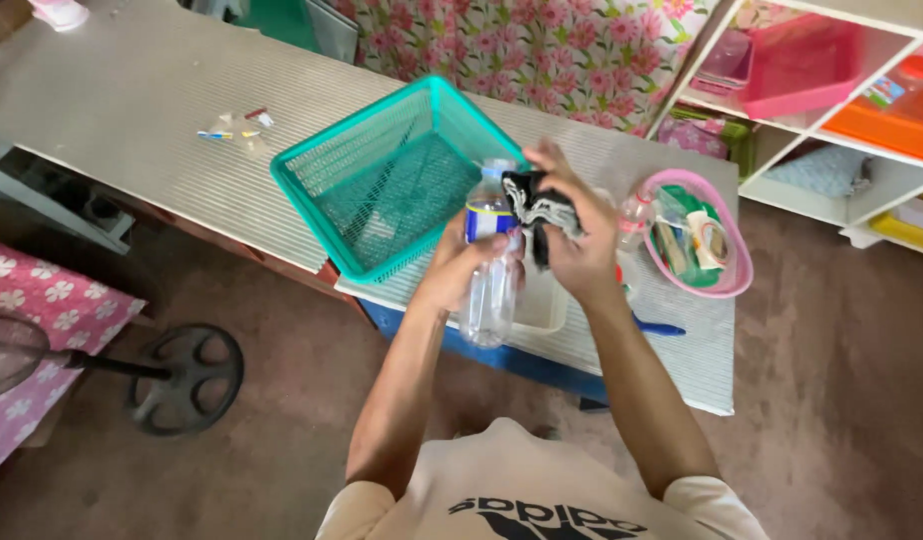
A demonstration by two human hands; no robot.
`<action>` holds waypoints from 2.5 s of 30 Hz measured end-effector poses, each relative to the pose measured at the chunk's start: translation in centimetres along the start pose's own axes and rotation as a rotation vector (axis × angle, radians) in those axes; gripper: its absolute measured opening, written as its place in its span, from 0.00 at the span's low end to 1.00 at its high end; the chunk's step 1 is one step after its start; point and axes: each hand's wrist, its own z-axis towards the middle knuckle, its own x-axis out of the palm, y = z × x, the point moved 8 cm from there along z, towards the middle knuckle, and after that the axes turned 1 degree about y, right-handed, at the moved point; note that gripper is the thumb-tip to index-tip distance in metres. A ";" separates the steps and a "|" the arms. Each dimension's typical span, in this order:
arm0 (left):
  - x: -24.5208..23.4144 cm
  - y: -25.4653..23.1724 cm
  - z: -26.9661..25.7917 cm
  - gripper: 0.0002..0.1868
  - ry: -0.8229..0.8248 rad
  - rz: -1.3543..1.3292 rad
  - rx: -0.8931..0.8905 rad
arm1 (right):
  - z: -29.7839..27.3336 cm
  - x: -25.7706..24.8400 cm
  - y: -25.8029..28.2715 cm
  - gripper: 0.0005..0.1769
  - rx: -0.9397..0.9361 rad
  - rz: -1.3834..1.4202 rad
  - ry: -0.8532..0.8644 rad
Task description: Cleaning plastic containers and a green basket using a cloth and a brush
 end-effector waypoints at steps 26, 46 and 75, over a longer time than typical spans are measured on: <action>-7.4 4.6 4.2 0.27 -0.440 -0.271 0.015 | -5.6 3.8 4.0 0.08 0.195 -0.131 0.135; 0.8 4.5 2.0 0.47 -0.186 0.087 -0.072 | -0.4 0.1 -0.5 0.11 0.102 -0.217 -0.155; 2.5 12.4 1.8 0.30 -0.068 0.186 -0.275 | -5.4 -7.3 -1.0 0.22 0.416 -0.210 -0.079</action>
